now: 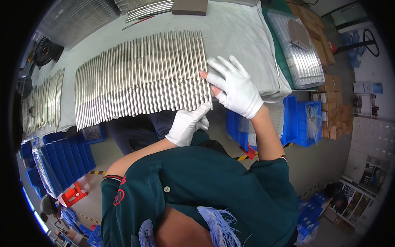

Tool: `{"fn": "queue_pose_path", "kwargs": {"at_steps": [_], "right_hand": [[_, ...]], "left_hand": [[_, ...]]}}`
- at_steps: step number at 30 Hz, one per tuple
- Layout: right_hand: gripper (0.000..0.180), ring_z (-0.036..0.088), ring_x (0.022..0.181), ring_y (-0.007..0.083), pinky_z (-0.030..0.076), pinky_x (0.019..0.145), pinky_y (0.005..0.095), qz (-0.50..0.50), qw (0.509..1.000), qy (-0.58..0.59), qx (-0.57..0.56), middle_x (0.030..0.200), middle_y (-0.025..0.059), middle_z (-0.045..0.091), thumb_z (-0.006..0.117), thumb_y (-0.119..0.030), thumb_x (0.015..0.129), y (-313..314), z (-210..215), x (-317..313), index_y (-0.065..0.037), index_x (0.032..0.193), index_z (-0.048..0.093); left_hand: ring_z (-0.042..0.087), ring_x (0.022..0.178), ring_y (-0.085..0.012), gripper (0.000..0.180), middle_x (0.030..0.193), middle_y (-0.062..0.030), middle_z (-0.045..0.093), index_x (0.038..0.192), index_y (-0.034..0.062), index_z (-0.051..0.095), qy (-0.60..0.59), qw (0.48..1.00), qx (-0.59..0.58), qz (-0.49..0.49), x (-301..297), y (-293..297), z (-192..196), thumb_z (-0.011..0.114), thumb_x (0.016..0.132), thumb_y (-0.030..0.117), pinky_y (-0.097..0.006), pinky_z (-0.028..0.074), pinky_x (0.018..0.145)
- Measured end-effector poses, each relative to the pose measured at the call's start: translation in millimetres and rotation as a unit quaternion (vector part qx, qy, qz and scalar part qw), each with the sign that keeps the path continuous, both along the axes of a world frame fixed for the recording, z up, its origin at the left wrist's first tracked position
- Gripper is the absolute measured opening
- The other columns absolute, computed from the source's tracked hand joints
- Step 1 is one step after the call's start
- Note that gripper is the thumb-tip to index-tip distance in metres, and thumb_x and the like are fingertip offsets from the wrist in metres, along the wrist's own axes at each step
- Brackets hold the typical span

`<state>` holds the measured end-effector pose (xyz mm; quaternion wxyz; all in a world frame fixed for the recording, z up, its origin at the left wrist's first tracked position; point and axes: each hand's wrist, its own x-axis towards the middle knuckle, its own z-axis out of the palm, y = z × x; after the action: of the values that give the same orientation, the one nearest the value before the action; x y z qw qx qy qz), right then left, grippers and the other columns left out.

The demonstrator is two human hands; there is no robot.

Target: Inspecting and aligning small metal rods on a workbench.

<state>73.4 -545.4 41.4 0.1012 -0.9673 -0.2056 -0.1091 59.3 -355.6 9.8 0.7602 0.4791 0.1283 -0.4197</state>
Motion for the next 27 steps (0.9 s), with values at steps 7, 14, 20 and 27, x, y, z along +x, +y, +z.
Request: {"fn": "queue_pose_path", "kwargs": {"at_steps": [7, 14, 20, 27], "right_hand": [[0.039, 0.047, 0.125, 0.0345, 0.029, 0.111, 0.049, 0.005, 1.0, 0.006, 0.018, 0.134, 0.0144, 0.052, 0.053, -0.025, 0.088, -1, 1, 0, -0.018, 0.126, 0.059], [0.042, 0.047, 0.128, 0.0297, 0.029, 0.112, 0.045, 0.032, 0.995, -0.009, 0.091, 0.138, 0.0116, 0.05, 0.056, -0.02, 0.09, 10, 10, 24, -0.01, 0.131, 0.054], [0.042, 0.043, 0.131, 0.0268, 0.029, 0.112, 0.0433, 0.049, 0.997, 0.02, 0.053, 0.141, 0.0103, 0.047, 0.052, -0.024, 0.094, 12, -6, 32, -0.009, 0.133, 0.051], [0.042, 0.043, 0.131, 0.0273, 0.029, 0.112, 0.0432, 0.052, 0.997, 0.019, 0.051, 0.14, 0.0107, 0.048, 0.052, -0.024, 0.094, 14, -4, 34, -0.009, 0.133, 0.051]], "left_hand": [[0.058, 0.054, -0.0127, 0.027, 0.067, -0.0034, 0.057, 0.085, 0.0024, 0.064, -0.002, 0.999, 0.03, -0.022, 3, 3, 9, 0.07, 0.088, 0.028, -0.026, 0.048, 0.052], [0.053, 0.048, -0.0132, 0.034, 0.058, -0.0065, 0.057, 0.069, 0.0054, 0.06, -0.004, 0.998, 0.054, -0.008, 4, 8, 8, 0.068, 0.089, 0.032, -0.024, 0.041, 0.048], [0.054, 0.048, -0.0102, 0.024, 0.062, -0.0022, 0.057, 0.077, 0.0042, 0.063, -0.024, 0.998, 0.056, -0.028, 5, 9, 7, 0.07, 0.087, 0.025, -0.024, 0.043, 0.046], [0.051, 0.048, -0.0084, 0.024, 0.062, -0.0016, 0.056, 0.077, 0.0049, 0.063, 0.014, 0.999, -0.003, 0.038, 3, 13, -6, 0.07, 0.087, 0.026, -0.024, 0.04, 0.045]]}}
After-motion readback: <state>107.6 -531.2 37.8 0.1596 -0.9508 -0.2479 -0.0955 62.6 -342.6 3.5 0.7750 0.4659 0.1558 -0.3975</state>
